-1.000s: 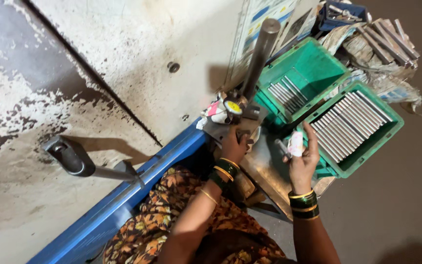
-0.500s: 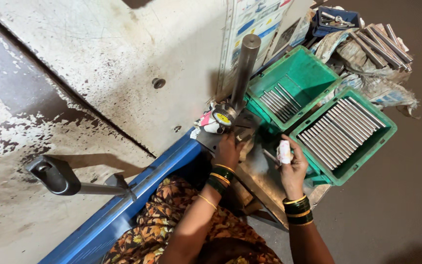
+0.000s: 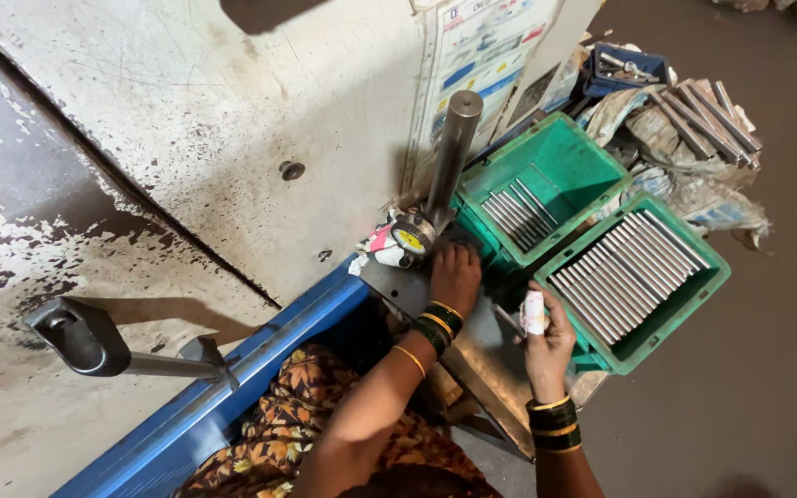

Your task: The person operates a metalworking machine, using a cloth to wipe a metal rod held in the chuck. They open and close the machine door, adjust the rod, and place it into a green storage box containing similar rods.

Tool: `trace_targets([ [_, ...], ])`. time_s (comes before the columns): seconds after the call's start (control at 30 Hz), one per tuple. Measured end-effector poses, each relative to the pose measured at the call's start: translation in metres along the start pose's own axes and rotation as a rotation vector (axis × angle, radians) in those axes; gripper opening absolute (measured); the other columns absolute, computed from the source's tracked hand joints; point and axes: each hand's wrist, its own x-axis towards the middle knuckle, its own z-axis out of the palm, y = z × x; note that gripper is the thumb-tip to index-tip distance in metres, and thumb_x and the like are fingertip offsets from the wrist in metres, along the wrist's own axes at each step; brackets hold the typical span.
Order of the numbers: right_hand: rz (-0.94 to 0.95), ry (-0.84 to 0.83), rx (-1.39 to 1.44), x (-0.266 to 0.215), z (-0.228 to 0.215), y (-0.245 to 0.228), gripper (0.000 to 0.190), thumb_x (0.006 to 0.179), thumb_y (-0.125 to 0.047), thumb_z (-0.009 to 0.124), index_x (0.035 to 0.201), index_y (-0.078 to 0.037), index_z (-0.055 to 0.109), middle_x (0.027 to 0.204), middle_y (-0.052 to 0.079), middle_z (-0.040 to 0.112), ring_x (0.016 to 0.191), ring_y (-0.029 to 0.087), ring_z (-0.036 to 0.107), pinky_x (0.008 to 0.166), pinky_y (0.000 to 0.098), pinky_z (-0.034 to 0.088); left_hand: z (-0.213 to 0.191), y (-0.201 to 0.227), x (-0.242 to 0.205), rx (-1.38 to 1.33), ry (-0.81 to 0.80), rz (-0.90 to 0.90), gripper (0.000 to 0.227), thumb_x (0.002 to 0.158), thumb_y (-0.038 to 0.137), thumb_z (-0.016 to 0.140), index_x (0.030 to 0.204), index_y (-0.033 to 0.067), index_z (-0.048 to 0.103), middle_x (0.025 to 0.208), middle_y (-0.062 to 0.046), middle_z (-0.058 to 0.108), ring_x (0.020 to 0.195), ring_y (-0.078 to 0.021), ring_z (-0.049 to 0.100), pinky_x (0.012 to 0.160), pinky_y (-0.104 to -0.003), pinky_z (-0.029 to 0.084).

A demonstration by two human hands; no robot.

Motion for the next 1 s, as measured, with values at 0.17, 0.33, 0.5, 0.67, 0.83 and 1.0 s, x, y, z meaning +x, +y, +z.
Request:
trace_targets([
  [0.17,0.024,-0.030,0.028,-0.002,-0.008,0.010,0.045,0.095,0.009,0.052,0.137,-0.004,0.062,0.101,0.002,0.066,0.074,0.006,0.059,0.055,0.0209,0.052,0.014,0.006,-0.007,-0.059,0.043,0.040,0.017,0.087,0.013,0.060,0.099,0.0049,0.068,0.107,-0.012,0.066,0.110,-0.0287,0.060,0.093,-0.041,0.050],
  [0.33,0.031,-0.043,0.000,-0.005,-0.008,0.017,0.038,0.099,0.002,0.058,0.136,-0.005,0.064,0.098,0.001,0.067,0.072,0.005,0.058,0.056,0.0198,0.050,0.009,0.005,-0.007,-0.168,-0.025,0.106,0.006,0.084,0.011,0.062,0.089,0.0092,0.066,0.098,-0.008,0.064,0.103,-0.0260,0.061,0.085,-0.039,0.053],
  [0.5,0.029,-0.037,0.008,-0.006,-0.008,0.015,0.039,0.098,0.003,0.057,0.136,-0.005,0.063,0.100,0.000,0.067,0.074,0.004,0.060,0.055,0.0196,0.050,-0.018,0.002,0.001,-0.220,0.141,0.187,0.012,0.085,0.011,0.060,0.094,0.0061,0.065,0.101,-0.009,0.066,0.104,-0.0267,0.063,0.086,-0.036,0.056],
  [0.67,0.002,0.013,0.014,-0.003,-0.008,0.004,0.045,0.094,0.009,0.052,0.136,-0.004,0.063,0.102,0.001,0.067,0.073,0.005,0.060,0.055,0.0195,0.051,-0.056,0.000,0.008,-1.021,0.020,-0.264,0.021,0.088,0.006,0.070,0.109,0.0054,0.064,0.095,-0.007,0.071,0.091,-0.0223,0.071,0.079,-0.032,0.056],
  [0.83,-0.028,0.041,0.032,0.000,-0.004,-0.018,0.045,0.097,0.010,0.052,0.137,-0.006,0.063,0.099,0.001,0.065,0.070,0.005,0.058,0.055,0.0197,0.048,-0.093,-0.010,-0.018,-1.902,-0.004,-0.709,0.031,0.086,0.002,0.077,0.110,0.0082,0.060,0.096,-0.004,0.069,0.092,-0.0166,0.068,0.081,-0.028,0.055],
  [1.0,-0.290,-0.100,-0.001,0.001,0.028,-0.038,0.042,0.101,0.004,0.059,0.142,-0.003,0.060,0.130,0.008,0.065,0.104,0.012,0.064,0.085,0.0279,0.056,-0.115,-0.025,-0.066,-2.360,-0.044,-0.968,0.016,0.090,0.007,0.075,0.099,0.0077,0.062,0.092,-0.004,0.069,0.085,-0.0167,0.069,0.073,-0.033,0.060],
])
